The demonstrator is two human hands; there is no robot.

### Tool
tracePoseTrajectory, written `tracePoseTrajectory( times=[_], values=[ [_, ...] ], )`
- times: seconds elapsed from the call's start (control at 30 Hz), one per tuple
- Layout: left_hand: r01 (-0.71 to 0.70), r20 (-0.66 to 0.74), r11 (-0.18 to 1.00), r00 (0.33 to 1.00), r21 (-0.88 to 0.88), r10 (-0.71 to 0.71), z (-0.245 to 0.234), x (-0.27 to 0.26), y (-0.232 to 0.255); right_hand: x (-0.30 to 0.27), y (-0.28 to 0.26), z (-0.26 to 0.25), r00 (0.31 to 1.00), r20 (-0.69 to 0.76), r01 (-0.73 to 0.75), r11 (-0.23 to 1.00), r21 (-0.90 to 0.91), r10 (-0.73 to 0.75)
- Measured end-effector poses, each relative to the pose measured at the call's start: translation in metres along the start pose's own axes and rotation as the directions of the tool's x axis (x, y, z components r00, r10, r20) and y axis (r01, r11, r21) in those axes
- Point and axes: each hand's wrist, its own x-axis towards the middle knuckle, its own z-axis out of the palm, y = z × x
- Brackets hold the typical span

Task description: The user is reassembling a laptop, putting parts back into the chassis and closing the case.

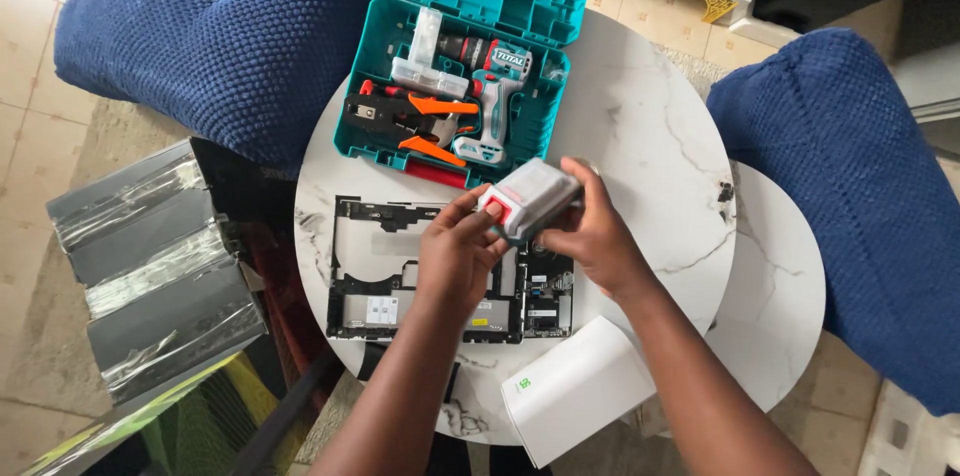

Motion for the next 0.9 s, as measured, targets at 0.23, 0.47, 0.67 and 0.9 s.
tracePoseTrajectory(
  times=[0.23,0.47,0.67,0.9],
  values=[
    [0.023,-0.025,1.0,0.999,0.015,-0.022,-0.001,0.001,0.005,0.0,-0.015,-0.004,0.989,0.108,0.126,0.952,-0.281,-0.099],
    [-0.058,-0.042,0.984,0.997,0.171,0.066,-0.005,0.02,0.009,0.014,-0.015,-0.005,0.955,0.099,-0.279,0.96,-0.006,0.279],
    [-0.107,-0.006,0.978,0.994,0.179,0.11,-0.012,0.04,0.003,0.022,-0.008,-0.003,0.968,0.088,-0.226,0.967,-0.117,0.237],
    [-0.042,-0.131,0.913,0.986,0.406,0.103,-0.008,0.008,0.01,0.083,0.016,-0.005,0.895,-0.443,-0.077,0.966,-0.248,-0.042]
  ],
)
